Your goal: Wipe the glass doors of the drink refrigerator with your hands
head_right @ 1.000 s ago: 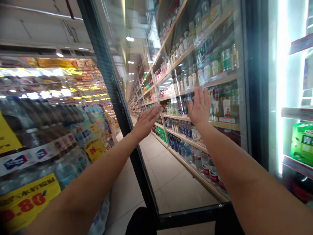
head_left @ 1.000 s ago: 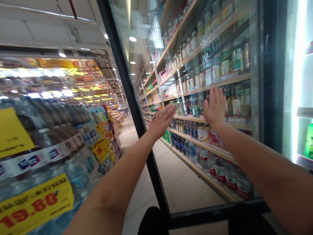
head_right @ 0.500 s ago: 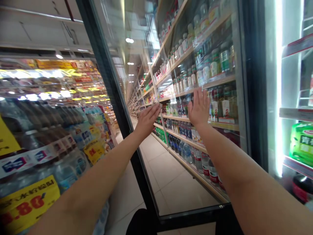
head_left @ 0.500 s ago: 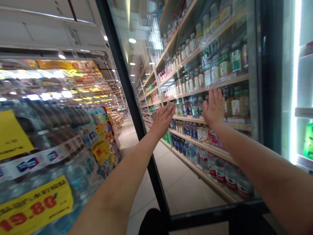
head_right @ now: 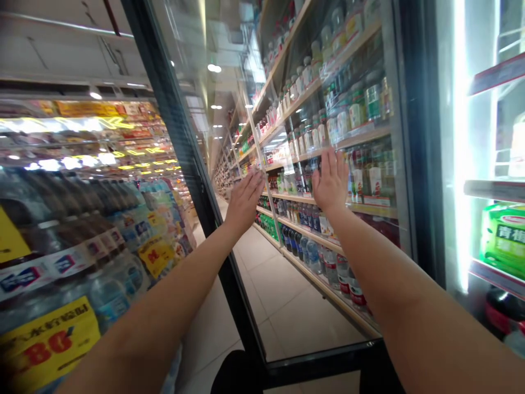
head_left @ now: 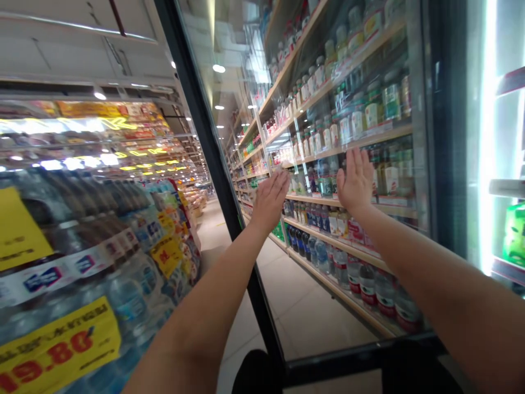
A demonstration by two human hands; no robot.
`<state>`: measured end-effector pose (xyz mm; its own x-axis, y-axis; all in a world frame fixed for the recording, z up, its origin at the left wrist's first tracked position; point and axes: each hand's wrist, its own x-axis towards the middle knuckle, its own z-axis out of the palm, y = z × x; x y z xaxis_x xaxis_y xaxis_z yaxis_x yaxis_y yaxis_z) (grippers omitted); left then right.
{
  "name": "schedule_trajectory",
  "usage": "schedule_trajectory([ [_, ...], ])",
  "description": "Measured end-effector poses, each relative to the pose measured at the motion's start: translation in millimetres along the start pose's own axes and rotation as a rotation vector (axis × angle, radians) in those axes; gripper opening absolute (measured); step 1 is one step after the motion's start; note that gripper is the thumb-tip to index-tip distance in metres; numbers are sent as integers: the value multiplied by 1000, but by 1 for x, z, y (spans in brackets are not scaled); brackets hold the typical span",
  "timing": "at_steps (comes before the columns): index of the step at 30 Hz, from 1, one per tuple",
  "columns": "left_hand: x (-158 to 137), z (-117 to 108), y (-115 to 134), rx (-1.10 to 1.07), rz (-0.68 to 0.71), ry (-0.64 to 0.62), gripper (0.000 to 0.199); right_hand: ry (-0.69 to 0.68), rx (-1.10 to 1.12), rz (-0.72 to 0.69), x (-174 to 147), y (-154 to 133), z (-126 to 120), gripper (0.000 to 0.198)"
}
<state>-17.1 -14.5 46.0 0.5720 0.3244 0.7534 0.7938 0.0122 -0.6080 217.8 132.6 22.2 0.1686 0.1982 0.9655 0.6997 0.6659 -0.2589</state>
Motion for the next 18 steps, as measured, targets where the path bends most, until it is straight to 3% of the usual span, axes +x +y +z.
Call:
schedule_trajectory([
  [2,-11,2,8,-16,104,-25,61,-10,-7,5,0,-1,-2,62],
  [6,-23,0,15,-47,439,-138,56,-21,-20,6,1,-2,-4,62],
  [8,-17,-4,4,-34,385,-121,55,-19,-20,7,1,-2,-4,62],
  [11,-5,-9,-13,3,123,-28,63,-22,-16,5,0,-2,-3,62],
  [13,-7,-8,-13,20,28,-7,68,-26,-11,6,0,-1,-2,63],
  [15,-20,-6,-2,12,69,-41,69,-29,-1,6,0,-1,-2,63],
  [18,-41,-4,18,-32,301,-140,63,-29,9,7,0,0,-3,63],
])
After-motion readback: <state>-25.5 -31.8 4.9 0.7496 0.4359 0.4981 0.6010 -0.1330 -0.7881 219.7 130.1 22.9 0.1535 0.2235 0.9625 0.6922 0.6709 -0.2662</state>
